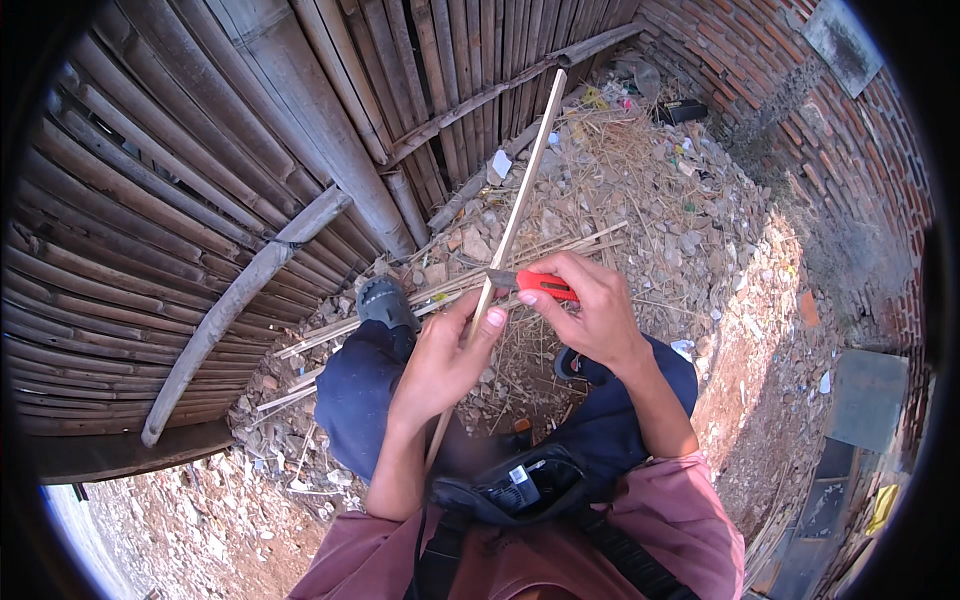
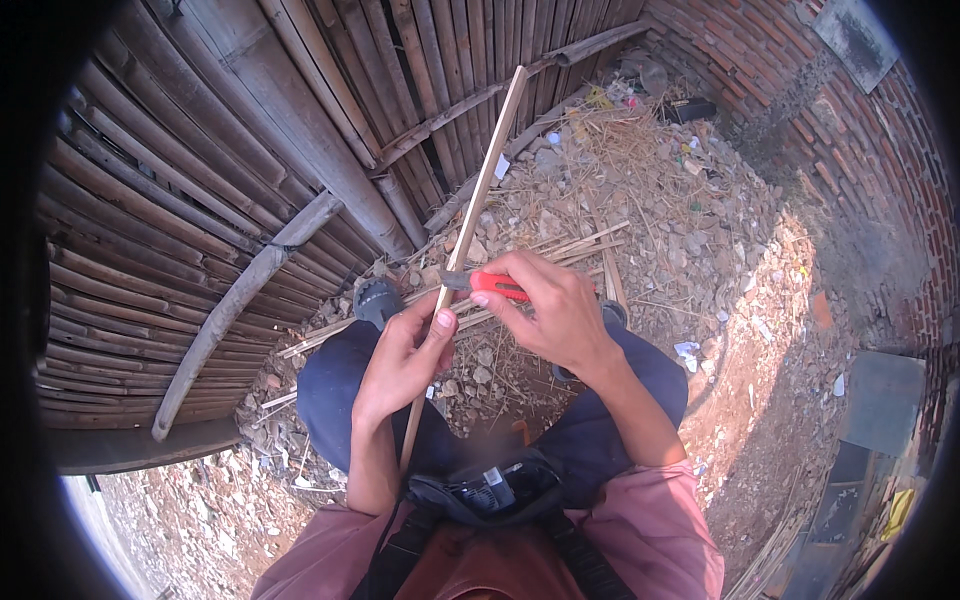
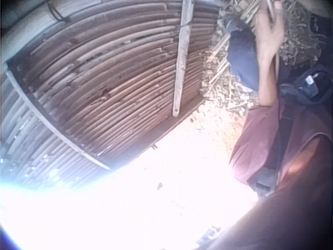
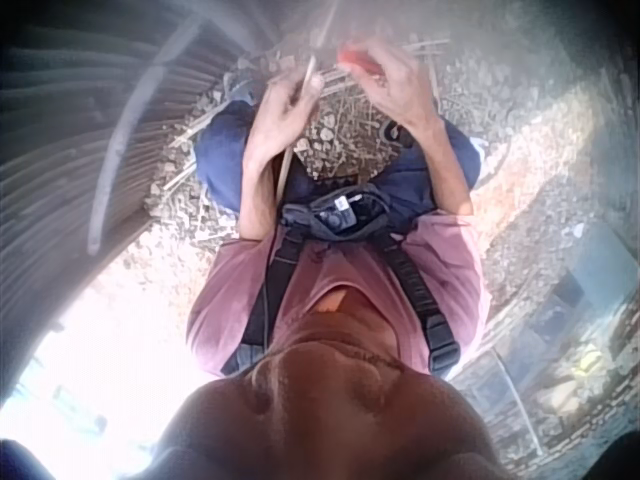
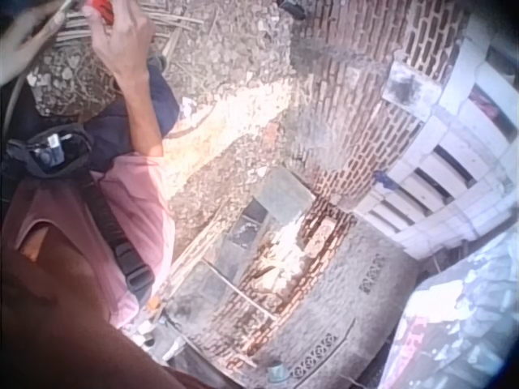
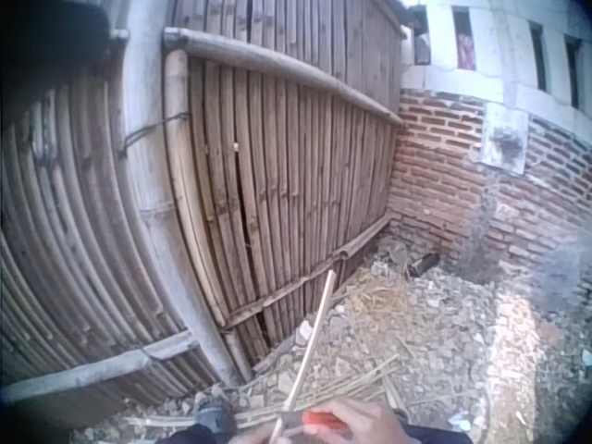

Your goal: The person whittles a thin wooden stick with a utility knife, shaving off small pieces while holding the stick by hand.

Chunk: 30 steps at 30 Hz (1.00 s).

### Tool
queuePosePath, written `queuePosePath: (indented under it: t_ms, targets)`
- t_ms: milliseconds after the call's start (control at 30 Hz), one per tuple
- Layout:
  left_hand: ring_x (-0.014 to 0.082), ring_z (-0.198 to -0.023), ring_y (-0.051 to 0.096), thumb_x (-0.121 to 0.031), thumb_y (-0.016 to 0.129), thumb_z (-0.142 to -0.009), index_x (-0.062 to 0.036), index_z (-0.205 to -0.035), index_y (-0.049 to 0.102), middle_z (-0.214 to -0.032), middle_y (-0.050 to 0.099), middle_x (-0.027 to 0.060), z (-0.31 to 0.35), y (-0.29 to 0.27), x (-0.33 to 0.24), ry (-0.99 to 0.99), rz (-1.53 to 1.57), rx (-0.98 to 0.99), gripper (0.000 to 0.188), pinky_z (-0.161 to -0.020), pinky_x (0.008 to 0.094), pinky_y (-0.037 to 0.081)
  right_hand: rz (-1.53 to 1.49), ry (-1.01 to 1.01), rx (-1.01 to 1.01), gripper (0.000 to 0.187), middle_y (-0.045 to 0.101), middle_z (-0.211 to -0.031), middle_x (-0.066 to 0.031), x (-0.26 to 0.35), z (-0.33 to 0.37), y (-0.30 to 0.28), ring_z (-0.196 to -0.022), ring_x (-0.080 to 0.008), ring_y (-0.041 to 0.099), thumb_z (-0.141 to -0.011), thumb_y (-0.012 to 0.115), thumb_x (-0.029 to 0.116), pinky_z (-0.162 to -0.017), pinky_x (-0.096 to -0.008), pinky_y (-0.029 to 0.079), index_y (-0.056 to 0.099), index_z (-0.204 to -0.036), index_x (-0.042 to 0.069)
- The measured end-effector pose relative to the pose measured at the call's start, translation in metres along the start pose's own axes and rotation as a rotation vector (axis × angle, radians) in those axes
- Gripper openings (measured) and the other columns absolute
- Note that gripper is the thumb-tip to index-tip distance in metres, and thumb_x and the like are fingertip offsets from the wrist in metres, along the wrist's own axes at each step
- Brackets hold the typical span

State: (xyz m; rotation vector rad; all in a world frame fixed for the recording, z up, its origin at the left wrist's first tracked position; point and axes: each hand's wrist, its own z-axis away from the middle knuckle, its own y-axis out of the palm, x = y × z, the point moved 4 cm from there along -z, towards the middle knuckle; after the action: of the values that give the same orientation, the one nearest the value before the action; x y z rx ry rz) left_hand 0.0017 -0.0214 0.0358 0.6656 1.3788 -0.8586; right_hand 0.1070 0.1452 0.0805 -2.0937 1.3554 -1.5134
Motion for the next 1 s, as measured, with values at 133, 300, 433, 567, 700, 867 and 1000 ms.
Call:
queuePosePath:
  t_ms: [133, 300, 433, 567, 700, 867, 1000]
  targets:
    - [0.0045, -0.064, 0.052, -0.033, 0.059, -0.113, -0.0021, -0.131, 0.065, -0.073, 0.055, -0.0046, 0.001, 0.0, -0.004, -0.063, 0.07, 0.065, 0.036, -0.059, 0.0243, 0.043, 0.045, -0.041, 0.044, 0.027, 0.071, -0.09, -0.0102, 0.0, 0.001, 0.0, -0.076, -0.0299, 0.073, -0.095, 0.08, 0.028, -0.065, -0.0401, 0.056, 0.076, -0.111, 0.007]
    - [0.0022, -0.066, 0.045, -0.025, 0.065, -0.11, -0.0007, -0.135, 0.064, -0.076, 0.052, -0.0076, 0.002, 0.0, -0.007, -0.053, 0.113, 0.074, 0.035, -0.057, 0.023, 0.037, 0.085, -0.073, 0.062, 0.026, 0.07, -0.089, -0.0085, 0.003, 0.004, 0.003, -0.074, -0.0286, 0.072, -0.094, 0.081, 0.028, -0.064, -0.0406, 0.057, 0.077, -0.111, 0.008]
    - [0.002, -0.06, 0.048, -0.025, 0.068, -0.109, -0.0022, -0.129, 0.069, -0.067, 0.054, -0.0074, 0.0, -0.001, -0.002, -0.059, 0.063, 0.019, 0.03, -0.054, 0.0233, 0.038, 0.094, -0.084, 0.071, 0.027, 0.069, -0.088, -0.0071, 0.001, 0.007, 0.009, -0.071, -0.0278, 0.071, -0.093, 0.081, 0.027, -0.062, -0.0402, 0.056, 0.078, -0.113, 0.009]
    - [0.0014, -0.054, 0.049, -0.022, 0.072, -0.106, -0.0032, -0.126, 0.075, -0.064, 0.058, -0.006, -0.003, -0.002, -0.003, 0.023, -0.104, -0.115, 0.028, -0.048, 0.0237, 0.038, 0.13, -0.092, 0.061, 0.029, 0.068, -0.087, -0.0067, 0.0, 0.008, 0.01, -0.066, -0.0268, 0.069, -0.092, 0.081, 0.026, -0.059, -0.0394, 0.056, 0.078, -0.116, 0.01]
    - [0.0, -0.055, 0.047, -0.019, 0.075, -0.104, -0.0033, -0.126, 0.077, -0.065, 0.058, -0.0076, -0.005, -0.001, 0.001, 0.038, -0.101, -0.162, 0.027, -0.048, 0.0231, 0.036, 0.168, -0.082, 0.036, 0.03, 0.068, -0.086, -0.0058, 0.003, 0.009, 0.009, -0.064, -0.0259, 0.068, -0.092, 0.082, 0.027, -0.058, -0.0388, 0.055, 0.079, -0.117, 0.011]
    - [-0.002, -0.061, 0.043, -0.014, 0.077, -0.102, -0.0003, -0.121, 0.078, -0.07, 0.059, -0.0107, -0.005, 0.004, 0.003, 0.044, -0.036, -0.255, 0.024, -0.051, 0.021, 0.032, 0.197, -0.049, 0.023, 0.031, 0.068, -0.084, -0.0042, 0.01, 0.007, 0.006, -0.062, -0.0246, 0.068, -0.092, 0.082, 0.029, -0.057, -0.0379, 0.054, 0.08, -0.117, 0.013]
    - [-0.0021, -0.066, 0.044, -0.014, 0.077, -0.102, 0.0014, -0.121, 0.078, -0.078, 0.064, -0.0091, -0.006, 0.005, 0.005, 0.064, -0.009, -0.274, 0.024, -0.054, 0.0204, 0.033, 0.194, -0.072, -0.008, 0.033, 0.063, -0.077, -0.0052, 0.011, 0.006, 0.007, -0.058, -0.0223, 0.062, -0.089, 0.085, 0.023, -0.054, -0.0366, 0.05, 0.08, -0.119, 0.01]
